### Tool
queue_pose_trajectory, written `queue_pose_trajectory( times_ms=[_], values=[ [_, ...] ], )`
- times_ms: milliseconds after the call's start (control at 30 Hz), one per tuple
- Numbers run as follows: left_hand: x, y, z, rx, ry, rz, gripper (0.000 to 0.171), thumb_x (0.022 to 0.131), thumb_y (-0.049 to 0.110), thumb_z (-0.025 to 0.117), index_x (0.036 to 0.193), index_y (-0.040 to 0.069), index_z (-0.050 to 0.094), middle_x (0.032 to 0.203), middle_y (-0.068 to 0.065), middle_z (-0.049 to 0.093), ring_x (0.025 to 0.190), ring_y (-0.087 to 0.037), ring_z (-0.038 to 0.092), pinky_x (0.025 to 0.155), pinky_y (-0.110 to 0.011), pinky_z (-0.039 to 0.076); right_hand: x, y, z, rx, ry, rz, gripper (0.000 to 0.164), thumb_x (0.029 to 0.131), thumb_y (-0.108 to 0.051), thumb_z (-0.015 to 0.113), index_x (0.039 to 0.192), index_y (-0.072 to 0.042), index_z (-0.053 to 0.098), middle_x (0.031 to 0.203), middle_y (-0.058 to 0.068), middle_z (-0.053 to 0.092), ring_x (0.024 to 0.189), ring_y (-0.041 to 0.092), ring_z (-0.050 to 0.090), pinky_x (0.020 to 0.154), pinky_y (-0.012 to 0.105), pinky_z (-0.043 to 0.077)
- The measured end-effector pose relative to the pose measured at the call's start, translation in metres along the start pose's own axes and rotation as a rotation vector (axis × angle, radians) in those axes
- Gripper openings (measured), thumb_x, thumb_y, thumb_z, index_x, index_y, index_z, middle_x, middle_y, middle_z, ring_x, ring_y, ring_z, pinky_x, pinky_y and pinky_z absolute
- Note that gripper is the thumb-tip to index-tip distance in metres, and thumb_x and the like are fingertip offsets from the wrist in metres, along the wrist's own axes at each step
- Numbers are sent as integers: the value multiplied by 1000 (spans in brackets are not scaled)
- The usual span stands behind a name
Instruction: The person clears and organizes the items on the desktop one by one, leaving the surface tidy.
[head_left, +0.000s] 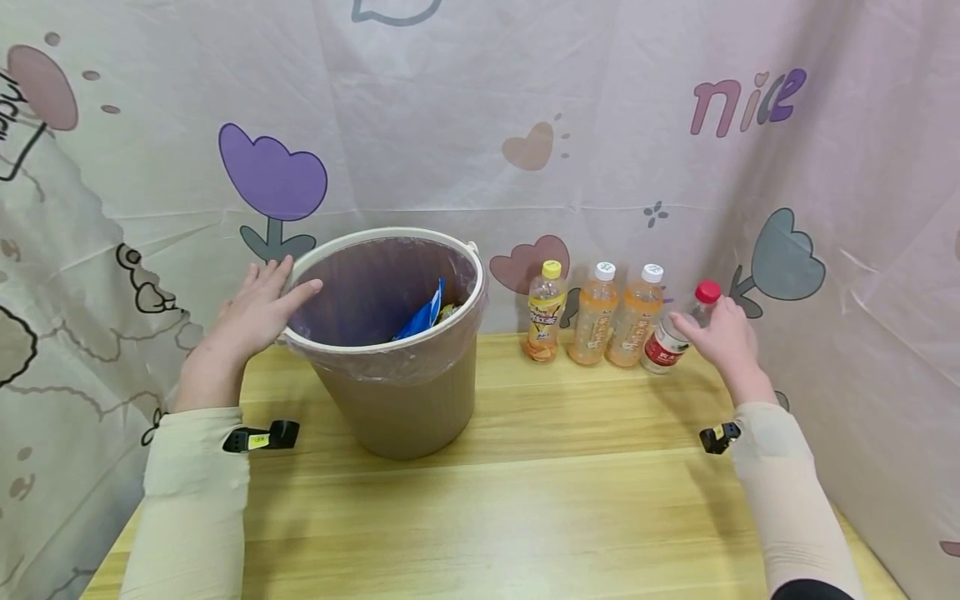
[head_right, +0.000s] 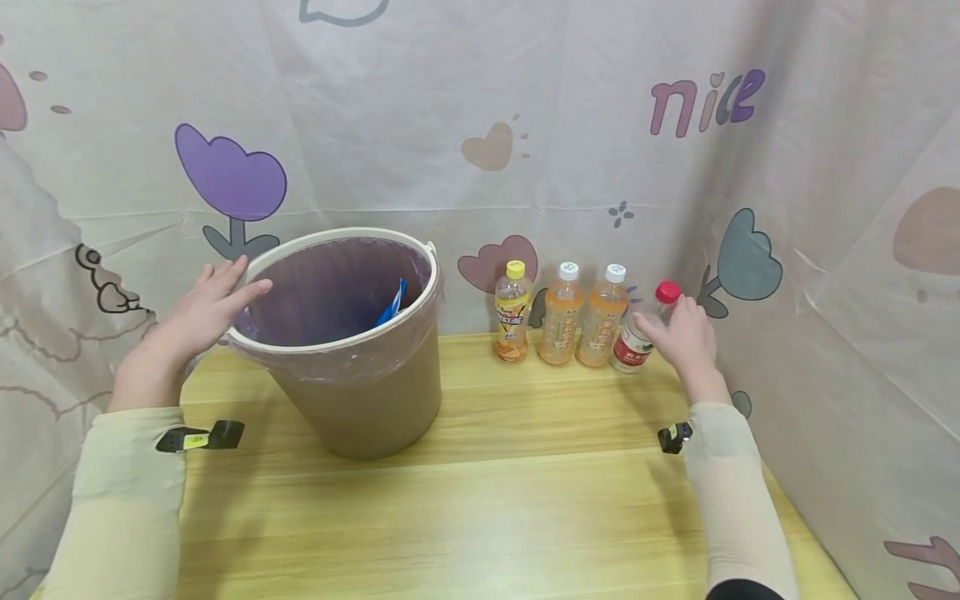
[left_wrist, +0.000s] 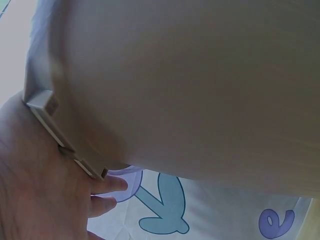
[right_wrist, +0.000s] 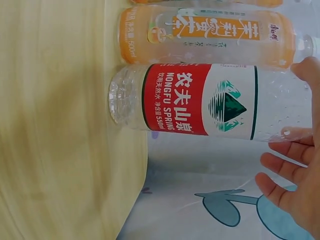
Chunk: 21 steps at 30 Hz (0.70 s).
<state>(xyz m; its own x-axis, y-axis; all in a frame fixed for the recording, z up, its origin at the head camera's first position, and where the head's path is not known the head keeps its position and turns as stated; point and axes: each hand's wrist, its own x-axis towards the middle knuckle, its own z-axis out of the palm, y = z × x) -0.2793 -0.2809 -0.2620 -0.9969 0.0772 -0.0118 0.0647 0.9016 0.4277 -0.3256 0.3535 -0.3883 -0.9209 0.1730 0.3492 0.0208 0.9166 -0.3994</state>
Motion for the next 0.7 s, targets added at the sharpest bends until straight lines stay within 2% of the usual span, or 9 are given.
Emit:
queue_pose_trajectory(
  times_ms=[300,433,600,700],
  values=[
    [0,-1,0,-2,1,4,90,96,70,20,155,9,-9,160,-21,-14,146,-43,-24,106,-79,-4,-10,-1,1,0,37,-1,63,87,-55,60,107,5,53,94,23,54,82,37,52,56,42,41],
    [0,-1,0,-4,2,5,90,95,70,20,155,10,-9,161,-21,-13,146,-43,-24,106,-79,-4,-16,-2,1,-12,41,-21,65,87,-53,62,111,7,52,96,26,54,86,41,52,62,50,44],
    [-1,-1,0,-11,0,4,90,96,70,21,155,10,-9,161,-20,-14,146,-43,-24,106,-79,-5,-25,-3,1,-4,48,-30,71,86,-49,64,120,11,48,110,32,52,101,50,51,79,64,45],
    [-1,-1,0,-13,0,5,89,96,70,21,155,10,-9,161,-20,-14,146,-43,-24,106,-80,-4,-31,-3,1,0,61,-31,73,85,-48,66,121,12,48,114,33,52,105,52,50,83,67,44]
  ],
)
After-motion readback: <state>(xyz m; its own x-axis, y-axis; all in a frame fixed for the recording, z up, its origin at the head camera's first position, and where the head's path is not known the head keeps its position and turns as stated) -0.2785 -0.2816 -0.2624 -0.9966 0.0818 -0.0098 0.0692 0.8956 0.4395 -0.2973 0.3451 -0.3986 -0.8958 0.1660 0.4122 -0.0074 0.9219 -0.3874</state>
